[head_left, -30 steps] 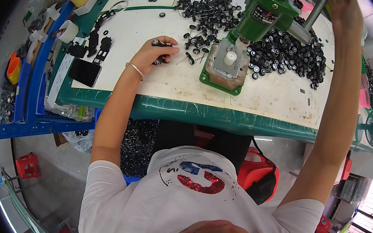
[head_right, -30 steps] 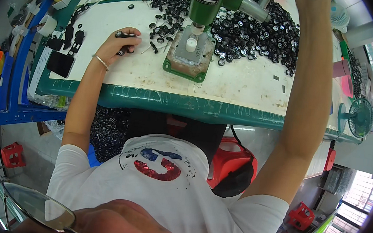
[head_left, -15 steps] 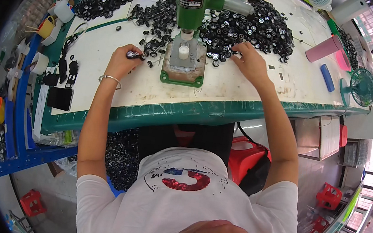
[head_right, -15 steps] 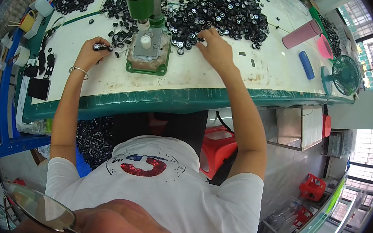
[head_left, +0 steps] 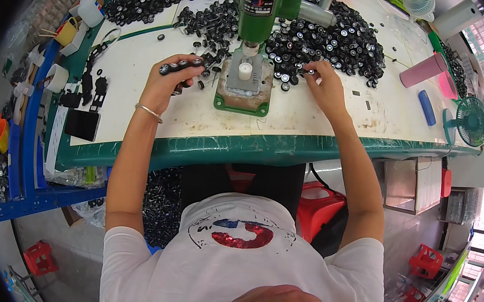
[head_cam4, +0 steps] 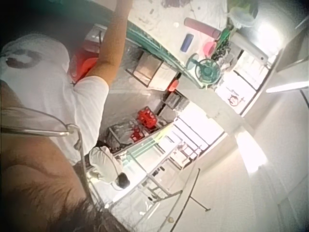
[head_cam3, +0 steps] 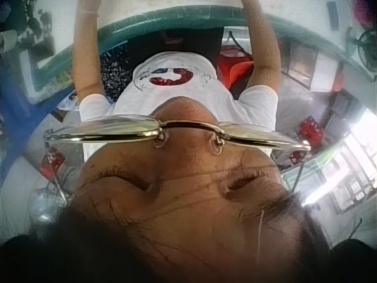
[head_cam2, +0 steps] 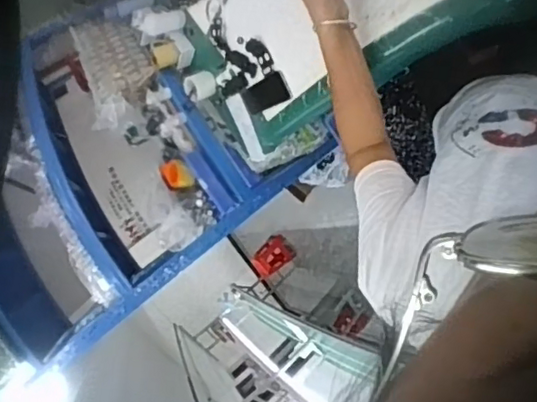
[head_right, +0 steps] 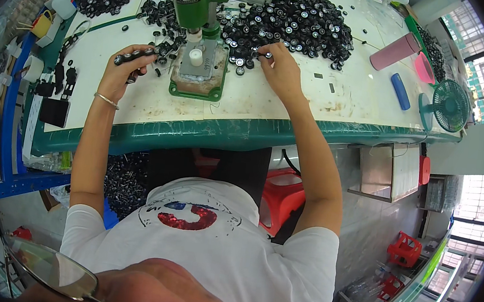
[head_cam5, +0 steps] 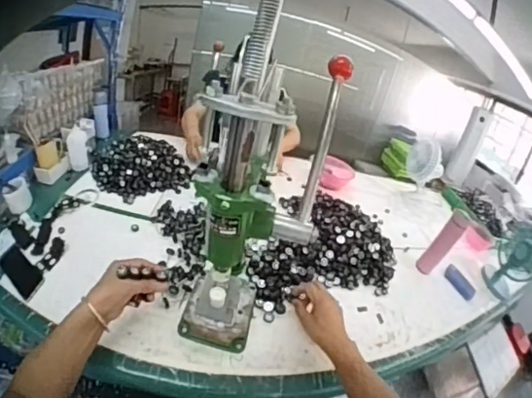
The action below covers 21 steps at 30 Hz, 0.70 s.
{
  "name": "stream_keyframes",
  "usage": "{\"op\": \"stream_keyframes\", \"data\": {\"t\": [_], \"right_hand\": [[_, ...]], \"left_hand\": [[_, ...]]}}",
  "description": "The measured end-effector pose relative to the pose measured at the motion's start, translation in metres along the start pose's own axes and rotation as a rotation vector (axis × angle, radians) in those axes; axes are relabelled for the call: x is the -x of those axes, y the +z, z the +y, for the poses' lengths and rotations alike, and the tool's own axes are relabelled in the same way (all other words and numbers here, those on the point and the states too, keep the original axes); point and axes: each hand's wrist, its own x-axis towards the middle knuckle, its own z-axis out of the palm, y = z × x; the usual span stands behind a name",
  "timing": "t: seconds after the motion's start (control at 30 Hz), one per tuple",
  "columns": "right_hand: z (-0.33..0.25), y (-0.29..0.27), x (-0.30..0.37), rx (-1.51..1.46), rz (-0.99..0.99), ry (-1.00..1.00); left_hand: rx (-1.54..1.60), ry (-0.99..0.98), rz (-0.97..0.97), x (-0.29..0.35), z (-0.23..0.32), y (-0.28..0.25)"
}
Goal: The person assembles small metal parts using a green manual press machine. They pick up a black circular component and a silver pin, place them into the press, and operate the lever to join them. The finished parts are placed in a pile on the right side of the table.
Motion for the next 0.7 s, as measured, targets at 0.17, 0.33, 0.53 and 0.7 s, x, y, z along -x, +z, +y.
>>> {"op": "stream_keyframes", "data": {"t": [0.17,0.33,0.53,0.7], "right_hand": [[-0.013,0.005,-0.007,-0.303,-0.08,0.187],[-0.045,0.013,-0.019,-0.673,-0.179,0.304],[-0.084,0.027,-0.037,-0.815,-0.274,0.246],[-0.089,0.041,-0.037,-0.713,-0.344,0.229]], "left_hand": [[0.07,0.022,-0.087,0.003,0.002,0.011],[0.076,-0.016,-0.068,0.004,0.005,0.016],[0.144,0.02,-0.132,0.006,0.002,0.017],[0.141,0.031,-0.118,0.009,0.009,0.02]]}}
